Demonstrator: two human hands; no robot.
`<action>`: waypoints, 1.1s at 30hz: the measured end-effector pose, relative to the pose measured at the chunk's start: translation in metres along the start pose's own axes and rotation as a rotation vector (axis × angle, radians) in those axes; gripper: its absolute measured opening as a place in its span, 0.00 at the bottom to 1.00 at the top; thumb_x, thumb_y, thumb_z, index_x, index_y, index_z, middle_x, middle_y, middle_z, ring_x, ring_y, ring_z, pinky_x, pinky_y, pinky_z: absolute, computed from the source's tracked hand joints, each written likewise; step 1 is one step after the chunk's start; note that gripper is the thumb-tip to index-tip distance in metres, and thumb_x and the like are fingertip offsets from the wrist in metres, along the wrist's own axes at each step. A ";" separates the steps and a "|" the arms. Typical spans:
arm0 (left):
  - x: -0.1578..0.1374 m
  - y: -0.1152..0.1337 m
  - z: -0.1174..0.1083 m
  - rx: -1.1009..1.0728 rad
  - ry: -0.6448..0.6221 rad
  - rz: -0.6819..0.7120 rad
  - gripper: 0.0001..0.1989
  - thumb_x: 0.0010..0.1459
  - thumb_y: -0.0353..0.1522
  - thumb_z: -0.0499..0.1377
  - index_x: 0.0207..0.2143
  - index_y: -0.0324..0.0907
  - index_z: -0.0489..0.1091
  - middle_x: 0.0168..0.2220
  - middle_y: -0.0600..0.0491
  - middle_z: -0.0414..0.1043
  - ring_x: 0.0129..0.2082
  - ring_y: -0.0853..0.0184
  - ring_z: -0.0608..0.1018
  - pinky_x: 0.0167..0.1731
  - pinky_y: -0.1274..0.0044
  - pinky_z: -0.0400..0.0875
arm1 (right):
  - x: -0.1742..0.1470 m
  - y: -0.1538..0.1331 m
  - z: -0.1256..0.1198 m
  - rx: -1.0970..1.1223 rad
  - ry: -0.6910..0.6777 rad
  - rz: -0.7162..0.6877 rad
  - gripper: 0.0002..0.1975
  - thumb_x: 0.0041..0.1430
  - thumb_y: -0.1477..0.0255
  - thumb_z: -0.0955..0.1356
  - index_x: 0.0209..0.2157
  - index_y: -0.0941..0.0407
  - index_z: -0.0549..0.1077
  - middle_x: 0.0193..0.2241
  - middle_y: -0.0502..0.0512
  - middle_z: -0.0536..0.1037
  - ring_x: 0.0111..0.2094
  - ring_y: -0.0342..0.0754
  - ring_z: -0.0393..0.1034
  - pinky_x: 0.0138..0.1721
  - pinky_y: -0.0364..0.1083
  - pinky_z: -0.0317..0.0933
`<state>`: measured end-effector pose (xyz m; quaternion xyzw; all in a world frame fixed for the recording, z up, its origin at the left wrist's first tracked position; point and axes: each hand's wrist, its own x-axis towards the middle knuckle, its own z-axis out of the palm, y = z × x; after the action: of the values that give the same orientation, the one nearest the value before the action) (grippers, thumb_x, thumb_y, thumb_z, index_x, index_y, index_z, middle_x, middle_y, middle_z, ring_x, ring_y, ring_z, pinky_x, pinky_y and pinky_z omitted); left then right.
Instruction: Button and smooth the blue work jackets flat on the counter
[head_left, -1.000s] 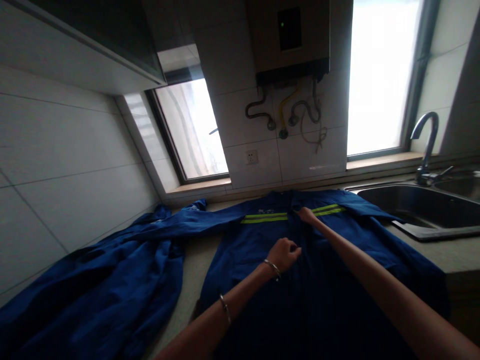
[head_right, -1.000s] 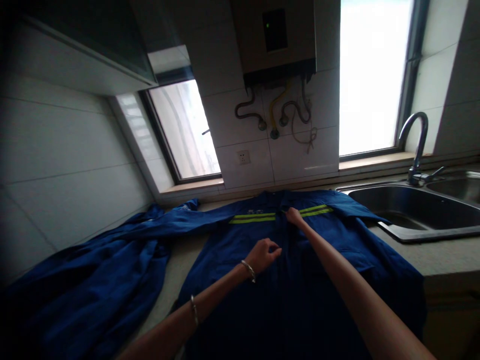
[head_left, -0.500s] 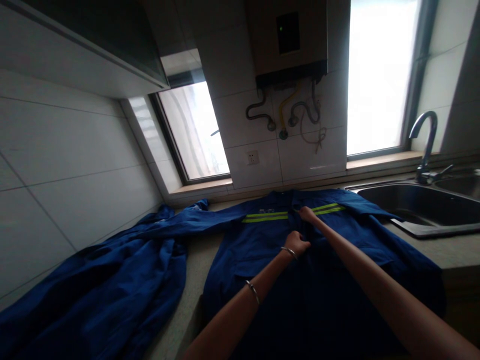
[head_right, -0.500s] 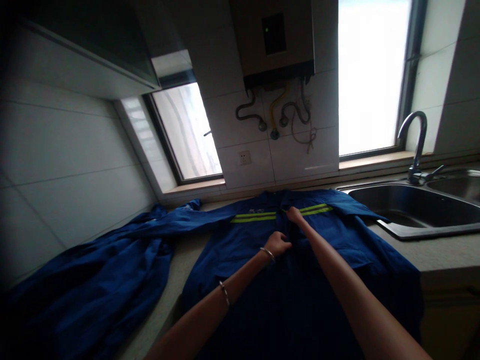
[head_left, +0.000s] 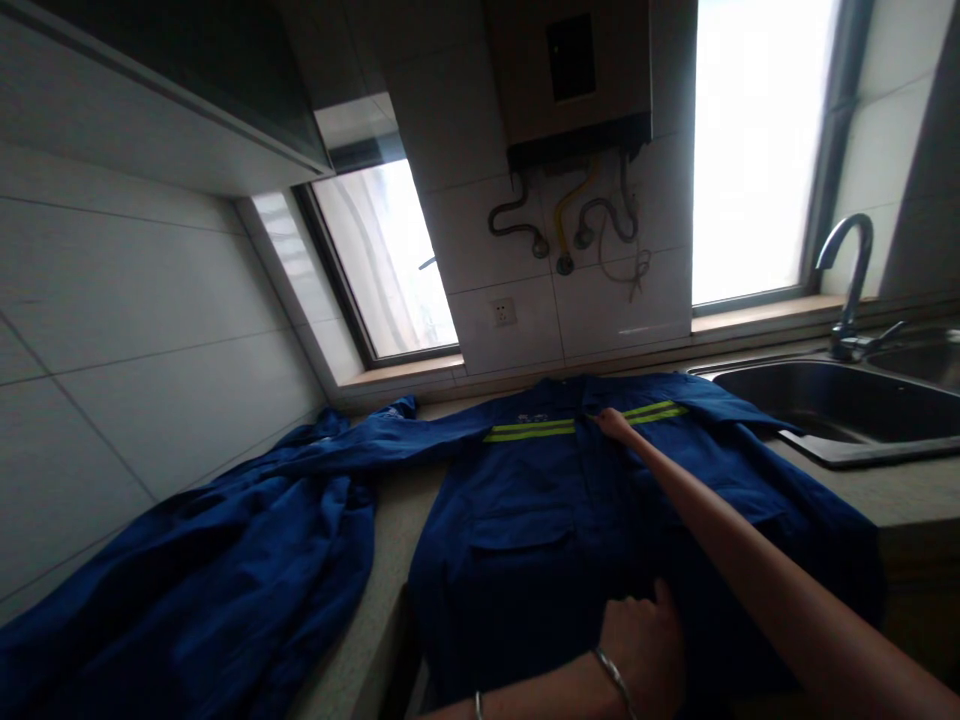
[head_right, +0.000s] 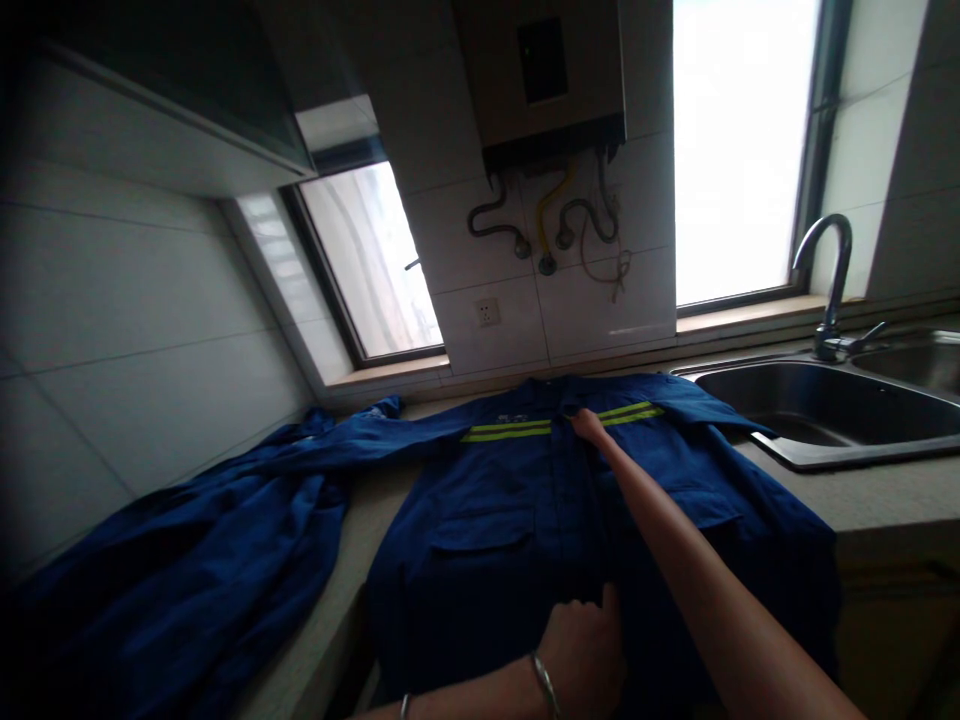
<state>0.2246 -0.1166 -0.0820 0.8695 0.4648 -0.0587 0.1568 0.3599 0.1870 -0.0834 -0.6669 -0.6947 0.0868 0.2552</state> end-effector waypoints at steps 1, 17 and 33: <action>0.001 0.002 0.009 0.024 -0.008 0.008 0.32 0.48 0.30 0.55 0.57 0.33 0.54 0.33 0.32 0.73 0.36 0.47 0.77 0.29 0.63 0.68 | -0.001 0.000 0.000 -0.013 -0.003 0.018 0.15 0.59 0.69 0.61 0.32 0.61 0.77 0.27 0.60 0.78 0.32 0.49 0.71 0.27 0.39 0.56; 0.034 -0.037 -0.052 0.185 0.324 0.115 0.19 0.58 0.40 0.48 0.32 0.40 0.74 0.29 0.41 0.74 0.31 0.57 0.77 0.30 0.70 0.68 | -0.027 -0.018 0.009 -0.272 0.146 0.036 0.15 0.62 0.76 0.56 0.47 0.59 0.65 0.40 0.64 0.72 0.41 0.54 0.68 0.36 0.47 0.60; 0.230 -0.189 -0.098 -0.284 0.665 -0.240 0.13 0.57 0.31 0.53 0.39 0.37 0.75 0.38 0.45 0.76 0.39 0.66 0.77 0.37 0.79 0.66 | -0.020 -0.021 0.011 -0.487 0.117 -0.413 0.13 0.62 0.76 0.57 0.38 0.57 0.72 0.42 0.60 0.69 0.46 0.50 0.60 0.39 0.44 0.58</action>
<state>0.1936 0.1955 -0.0873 0.7499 0.5925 0.2737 0.1084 0.3362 0.1682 -0.0876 -0.5571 -0.7998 -0.1742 0.1400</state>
